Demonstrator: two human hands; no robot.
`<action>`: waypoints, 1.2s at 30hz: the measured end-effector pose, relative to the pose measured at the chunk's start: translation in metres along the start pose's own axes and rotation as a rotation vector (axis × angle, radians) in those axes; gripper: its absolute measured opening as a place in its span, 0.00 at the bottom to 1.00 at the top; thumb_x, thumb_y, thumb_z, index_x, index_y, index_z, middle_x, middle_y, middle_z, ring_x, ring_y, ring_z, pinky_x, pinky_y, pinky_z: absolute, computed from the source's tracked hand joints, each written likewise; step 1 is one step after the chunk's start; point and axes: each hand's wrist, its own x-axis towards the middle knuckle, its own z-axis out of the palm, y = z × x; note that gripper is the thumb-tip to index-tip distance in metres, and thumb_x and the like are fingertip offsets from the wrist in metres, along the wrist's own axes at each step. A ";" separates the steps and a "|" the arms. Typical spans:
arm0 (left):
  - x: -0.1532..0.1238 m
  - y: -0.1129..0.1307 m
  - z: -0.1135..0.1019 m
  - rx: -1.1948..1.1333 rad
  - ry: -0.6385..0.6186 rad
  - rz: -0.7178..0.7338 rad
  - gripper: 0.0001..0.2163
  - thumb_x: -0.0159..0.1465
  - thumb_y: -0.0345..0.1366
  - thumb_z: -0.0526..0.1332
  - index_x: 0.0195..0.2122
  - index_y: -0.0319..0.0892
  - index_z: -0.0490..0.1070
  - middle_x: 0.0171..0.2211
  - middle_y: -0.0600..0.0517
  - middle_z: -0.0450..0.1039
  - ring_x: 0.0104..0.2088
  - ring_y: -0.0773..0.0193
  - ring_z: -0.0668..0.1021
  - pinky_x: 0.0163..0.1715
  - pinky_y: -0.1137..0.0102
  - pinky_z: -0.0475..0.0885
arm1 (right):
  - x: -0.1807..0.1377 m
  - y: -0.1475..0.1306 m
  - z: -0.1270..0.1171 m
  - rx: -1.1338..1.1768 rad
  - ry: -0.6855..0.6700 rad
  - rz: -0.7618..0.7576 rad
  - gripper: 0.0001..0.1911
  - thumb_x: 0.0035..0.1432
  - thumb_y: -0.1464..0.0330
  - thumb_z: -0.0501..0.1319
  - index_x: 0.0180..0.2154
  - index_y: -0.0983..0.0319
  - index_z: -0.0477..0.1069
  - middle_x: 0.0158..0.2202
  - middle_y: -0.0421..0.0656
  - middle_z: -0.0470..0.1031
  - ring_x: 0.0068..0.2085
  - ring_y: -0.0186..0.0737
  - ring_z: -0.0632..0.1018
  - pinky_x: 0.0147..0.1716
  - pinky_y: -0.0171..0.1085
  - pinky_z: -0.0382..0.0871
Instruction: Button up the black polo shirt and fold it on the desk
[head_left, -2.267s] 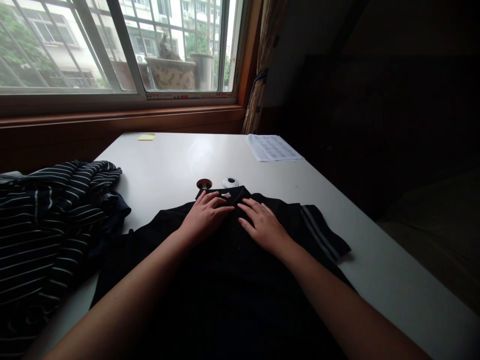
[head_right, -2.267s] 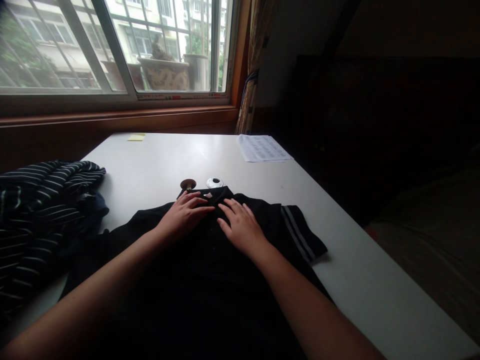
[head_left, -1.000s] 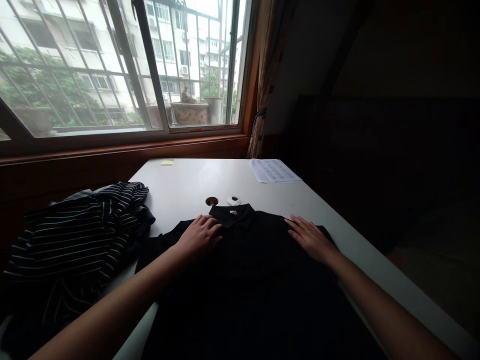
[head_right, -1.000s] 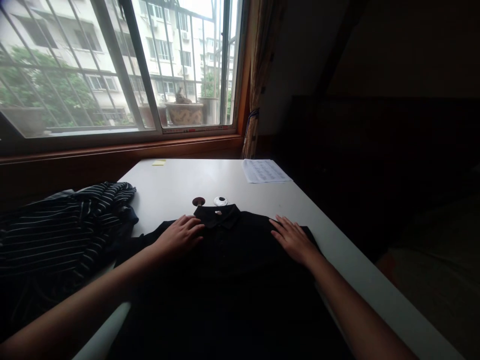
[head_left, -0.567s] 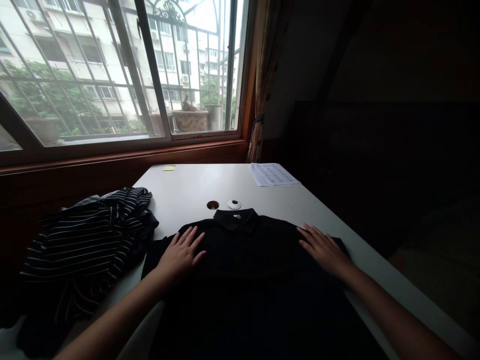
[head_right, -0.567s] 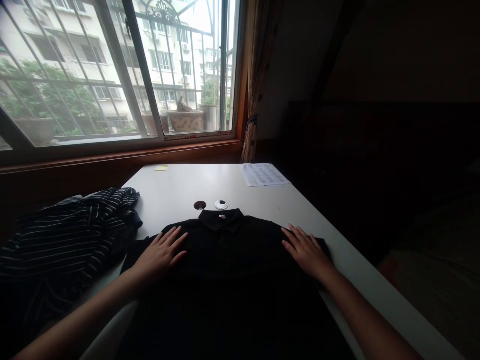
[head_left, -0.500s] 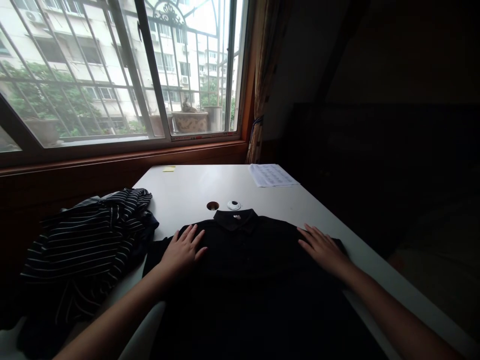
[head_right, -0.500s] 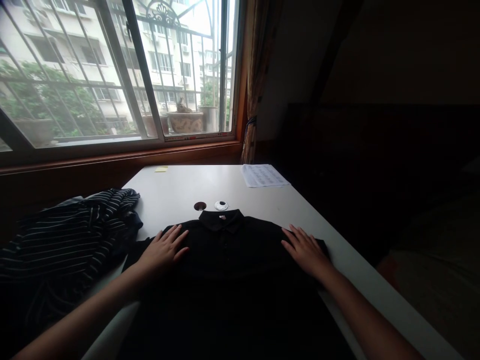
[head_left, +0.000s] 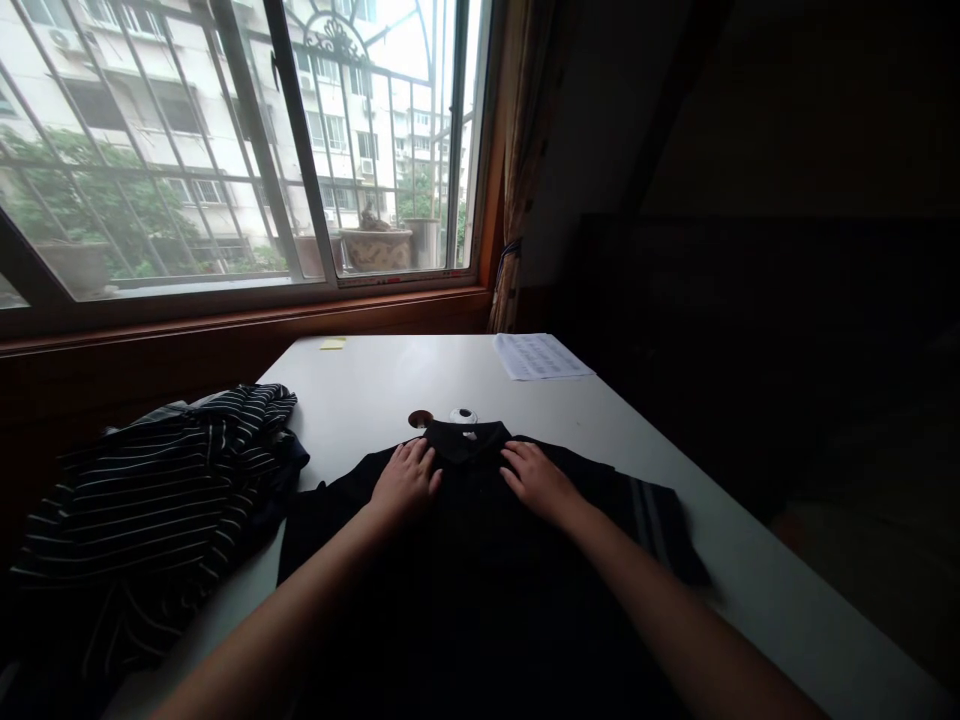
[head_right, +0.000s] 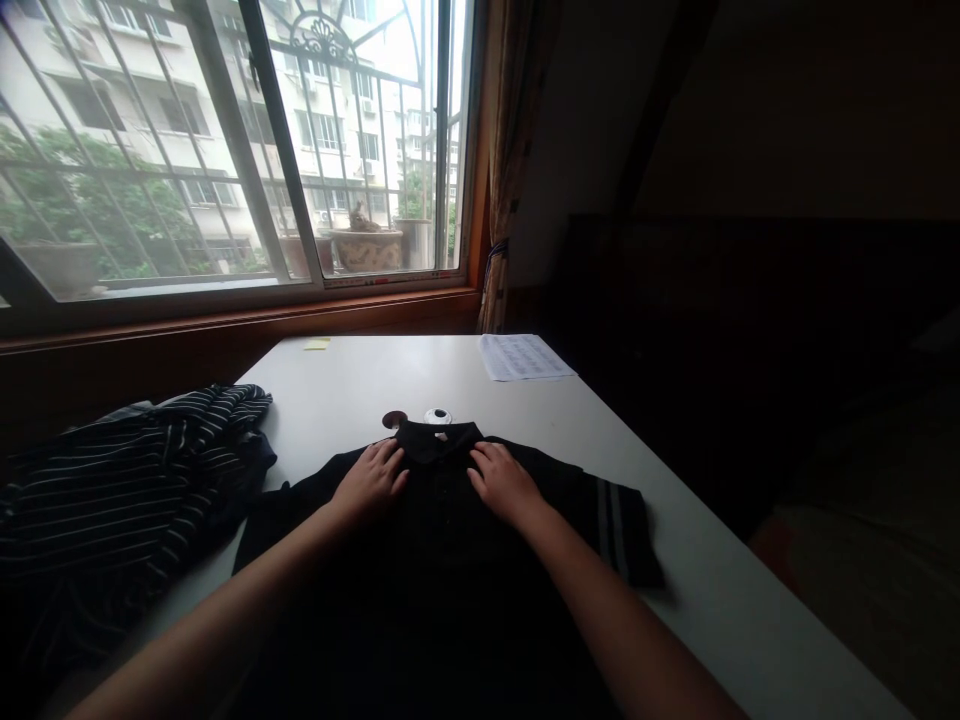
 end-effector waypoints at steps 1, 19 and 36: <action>0.003 -0.003 0.002 -0.002 -0.009 -0.010 0.24 0.73 0.44 0.48 0.63 0.35 0.63 0.65 0.39 0.61 0.67 0.49 0.59 0.66 0.53 0.54 | 0.005 0.001 0.005 -0.002 0.000 0.018 0.26 0.67 0.59 0.50 0.59 0.65 0.69 0.63 0.51 0.66 0.65 0.51 0.63 0.65 0.48 0.57; 0.030 -0.044 0.010 -0.032 -0.135 -0.014 0.28 0.73 0.51 0.46 0.70 0.45 0.51 0.71 0.47 0.46 0.71 0.53 0.49 0.68 0.50 0.46 | 0.020 0.065 0.003 -0.013 -0.121 0.035 0.32 0.69 0.51 0.44 0.69 0.55 0.52 0.71 0.41 0.50 0.71 0.44 0.53 0.69 0.49 0.44; -0.074 -0.119 -0.021 0.066 -0.190 -0.136 0.25 0.73 0.48 0.45 0.70 0.53 0.49 0.71 0.50 0.45 0.70 0.50 0.50 0.65 0.46 0.50 | -0.081 0.185 -0.027 -0.180 0.059 0.189 0.28 0.67 0.51 0.47 0.61 0.57 0.66 0.63 0.47 0.66 0.62 0.49 0.68 0.61 0.48 0.61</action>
